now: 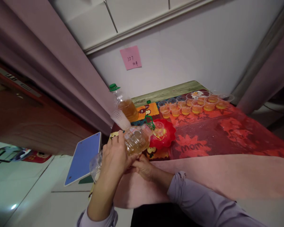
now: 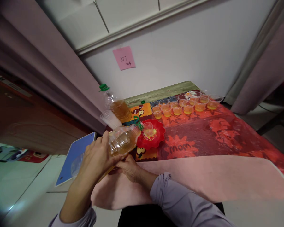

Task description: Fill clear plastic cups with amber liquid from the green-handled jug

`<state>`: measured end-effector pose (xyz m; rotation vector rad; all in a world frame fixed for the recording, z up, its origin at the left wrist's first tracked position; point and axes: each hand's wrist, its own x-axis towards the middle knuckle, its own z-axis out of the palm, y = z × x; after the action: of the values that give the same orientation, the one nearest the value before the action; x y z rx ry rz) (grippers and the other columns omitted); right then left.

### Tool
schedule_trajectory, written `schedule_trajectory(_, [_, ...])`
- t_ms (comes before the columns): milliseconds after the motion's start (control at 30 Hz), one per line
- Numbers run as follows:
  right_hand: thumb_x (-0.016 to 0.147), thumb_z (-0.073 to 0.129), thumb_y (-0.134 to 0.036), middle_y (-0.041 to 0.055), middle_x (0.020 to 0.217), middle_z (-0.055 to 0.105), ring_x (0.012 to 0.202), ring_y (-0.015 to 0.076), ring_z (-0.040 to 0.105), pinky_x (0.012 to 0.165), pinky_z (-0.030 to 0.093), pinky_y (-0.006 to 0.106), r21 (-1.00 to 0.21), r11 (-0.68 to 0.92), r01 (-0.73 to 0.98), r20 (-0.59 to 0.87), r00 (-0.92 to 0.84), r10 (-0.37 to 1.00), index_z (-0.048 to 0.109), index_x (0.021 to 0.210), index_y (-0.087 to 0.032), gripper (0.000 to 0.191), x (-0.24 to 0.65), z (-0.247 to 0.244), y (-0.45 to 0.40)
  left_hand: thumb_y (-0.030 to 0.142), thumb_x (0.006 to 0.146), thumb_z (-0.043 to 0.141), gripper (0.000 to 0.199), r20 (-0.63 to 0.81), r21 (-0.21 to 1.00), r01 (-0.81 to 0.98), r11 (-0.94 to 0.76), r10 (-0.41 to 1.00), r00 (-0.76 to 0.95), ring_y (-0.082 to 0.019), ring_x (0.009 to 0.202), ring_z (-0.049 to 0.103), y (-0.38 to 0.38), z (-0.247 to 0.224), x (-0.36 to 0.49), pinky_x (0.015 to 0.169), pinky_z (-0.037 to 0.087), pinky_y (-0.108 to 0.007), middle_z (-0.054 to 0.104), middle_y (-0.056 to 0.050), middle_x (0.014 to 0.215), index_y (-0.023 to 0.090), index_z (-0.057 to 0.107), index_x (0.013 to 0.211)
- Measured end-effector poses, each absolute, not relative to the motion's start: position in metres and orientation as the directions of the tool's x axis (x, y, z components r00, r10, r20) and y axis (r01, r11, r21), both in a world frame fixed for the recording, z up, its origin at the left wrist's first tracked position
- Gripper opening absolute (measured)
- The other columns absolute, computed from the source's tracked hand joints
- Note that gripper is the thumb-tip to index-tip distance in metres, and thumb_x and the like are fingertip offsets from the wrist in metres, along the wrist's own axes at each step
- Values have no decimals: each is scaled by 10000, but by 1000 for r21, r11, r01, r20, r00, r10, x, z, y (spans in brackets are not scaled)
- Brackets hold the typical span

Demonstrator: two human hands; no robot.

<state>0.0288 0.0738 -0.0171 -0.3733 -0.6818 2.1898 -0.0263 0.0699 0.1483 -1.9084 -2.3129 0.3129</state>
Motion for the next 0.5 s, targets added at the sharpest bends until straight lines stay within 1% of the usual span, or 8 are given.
schedule_trajectory(133, [626,1027,-541,36,1030,826,965,270,793,864,669,445,-588,-535,-607,-38,-639,768,773,1059,-254,578,26,-21,74,480,843,869,1018,-50,-234,953,194,976,-211,-434,1323,663,70,150,-25,1060,514,-497,699,-258,1400,43,399,1633])
schedule_trajectory(233, [639,1022,-552,31,1028,825,928,254,788,838,663,426,-586,-532,-611,-32,-638,769,772,1068,-255,578,25,-23,73,476,863,853,1025,-58,-243,950,195,975,-215,-433,1344,652,70,151,-24,1078,504,-493,685,-260,1425,33,369,1650])
schedule_trajectory(367, [647,1021,-543,26,1007,820,882,237,771,810,654,407,-579,-534,-616,-29,-638,769,770,1082,-260,576,25,-23,73,487,863,841,991,-50,-261,948,180,979,-200,-426,1319,661,70,149,-25,1050,509,-482,694,-250,1404,46,393,1629])
schedule_trajectory(500, [627,1025,-528,26,984,807,859,220,749,798,659,400,-568,-541,-620,-32,-640,768,768,1047,-256,562,24,-24,74,494,861,823,1032,-45,-280,947,157,983,-177,-430,1318,655,69,148,-27,1042,507,-488,702,-250,1380,33,345,1650])
